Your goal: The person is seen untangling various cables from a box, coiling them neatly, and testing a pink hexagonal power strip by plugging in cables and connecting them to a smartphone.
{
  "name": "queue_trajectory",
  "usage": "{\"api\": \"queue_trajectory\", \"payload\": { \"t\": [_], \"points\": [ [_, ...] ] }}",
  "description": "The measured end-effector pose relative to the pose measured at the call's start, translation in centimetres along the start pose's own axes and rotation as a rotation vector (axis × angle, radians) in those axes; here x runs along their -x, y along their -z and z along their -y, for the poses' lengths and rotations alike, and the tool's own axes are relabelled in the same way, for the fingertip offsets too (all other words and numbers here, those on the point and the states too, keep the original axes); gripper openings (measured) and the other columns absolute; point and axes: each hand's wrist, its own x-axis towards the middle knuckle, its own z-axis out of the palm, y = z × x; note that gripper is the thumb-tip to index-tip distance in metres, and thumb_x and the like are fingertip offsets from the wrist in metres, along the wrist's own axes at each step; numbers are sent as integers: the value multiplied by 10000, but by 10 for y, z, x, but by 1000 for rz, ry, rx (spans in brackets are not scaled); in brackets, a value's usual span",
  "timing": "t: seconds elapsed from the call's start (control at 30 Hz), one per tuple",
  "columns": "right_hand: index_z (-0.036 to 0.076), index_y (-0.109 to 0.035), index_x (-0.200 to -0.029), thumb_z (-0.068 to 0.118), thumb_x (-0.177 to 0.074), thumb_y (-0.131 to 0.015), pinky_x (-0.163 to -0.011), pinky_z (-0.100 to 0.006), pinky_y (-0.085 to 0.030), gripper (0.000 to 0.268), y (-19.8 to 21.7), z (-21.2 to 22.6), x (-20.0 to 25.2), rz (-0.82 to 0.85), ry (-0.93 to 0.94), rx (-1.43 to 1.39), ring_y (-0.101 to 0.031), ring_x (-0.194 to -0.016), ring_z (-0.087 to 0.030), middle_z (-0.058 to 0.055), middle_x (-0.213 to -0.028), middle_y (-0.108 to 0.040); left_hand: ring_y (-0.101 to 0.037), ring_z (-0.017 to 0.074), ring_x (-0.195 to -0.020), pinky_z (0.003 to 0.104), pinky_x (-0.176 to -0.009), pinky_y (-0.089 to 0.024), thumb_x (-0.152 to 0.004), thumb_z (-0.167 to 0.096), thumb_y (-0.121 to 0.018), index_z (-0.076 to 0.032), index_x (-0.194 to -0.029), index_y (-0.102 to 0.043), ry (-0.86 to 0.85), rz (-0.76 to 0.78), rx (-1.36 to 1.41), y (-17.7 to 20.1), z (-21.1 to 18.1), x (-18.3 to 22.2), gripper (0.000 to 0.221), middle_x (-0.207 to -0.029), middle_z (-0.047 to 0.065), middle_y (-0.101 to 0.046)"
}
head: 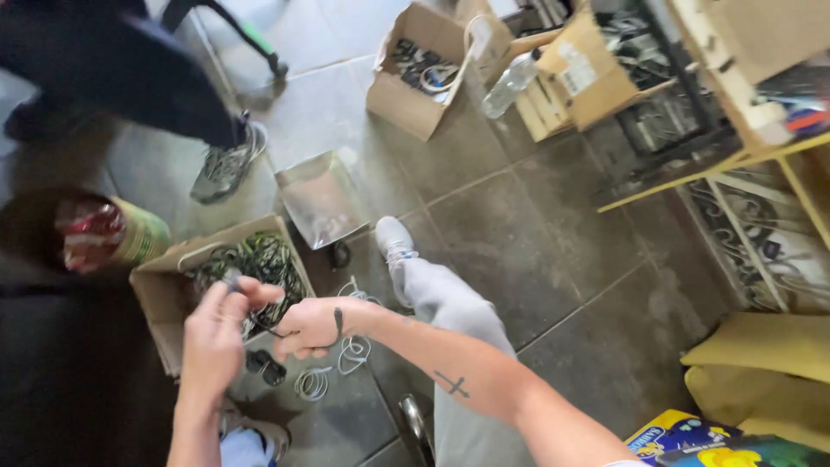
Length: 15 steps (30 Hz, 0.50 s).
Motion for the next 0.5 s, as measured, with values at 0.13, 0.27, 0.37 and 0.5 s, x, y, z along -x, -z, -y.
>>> {"api": "queue_trajectory", "payload": {
  "t": [0.13,0.27,0.37,0.5],
  "points": [
    [62,-682,-753,135,-941,-649,-439,-245,-449,204,17,4,54,-191,113,-458,-663,-512,-104,-42,-696,-728,-852,304,-1021,405,-939,-599,-1141,-256,-526,-122,-1201,-730,98,319,-672,-11,20,-12,252,-1120,108,-917],
    [-16,-803,-1262,191,-1055,-735,-512,-228,-476,301,8,-8,106,-306,14,-777,-628,-599,-107,-136,-925,-833,-591,210,-675,368,-726,-498,-1131,-249,-533,-144,-837,-579,-63,484,-596,-21,58,-18,315,-692,32,-703],
    [-56,-741,-1288,61,-1102,-631,-566,-200,-413,246,-4,-13,143,-421,291,-1229,-707,-778,-80,-257,-1167,-806,-481,155,-650,330,-668,-411,-1161,-298,-555,-123,-801,-716,-55,514,-440,-44,30,-12,432,-663,-7,-533],
    [56,-652,-1443,109,-1003,-736,-513,-208,-416,451,42,45,219,-929,128,-1291,-623,-662,-116,-202,-1096,-770,-474,129,-536,335,-592,-393,-1095,-429,-596,-109,-625,-719,-142,445,-380,-68,31,-18,583,-524,-16,-514]
  ]
}}
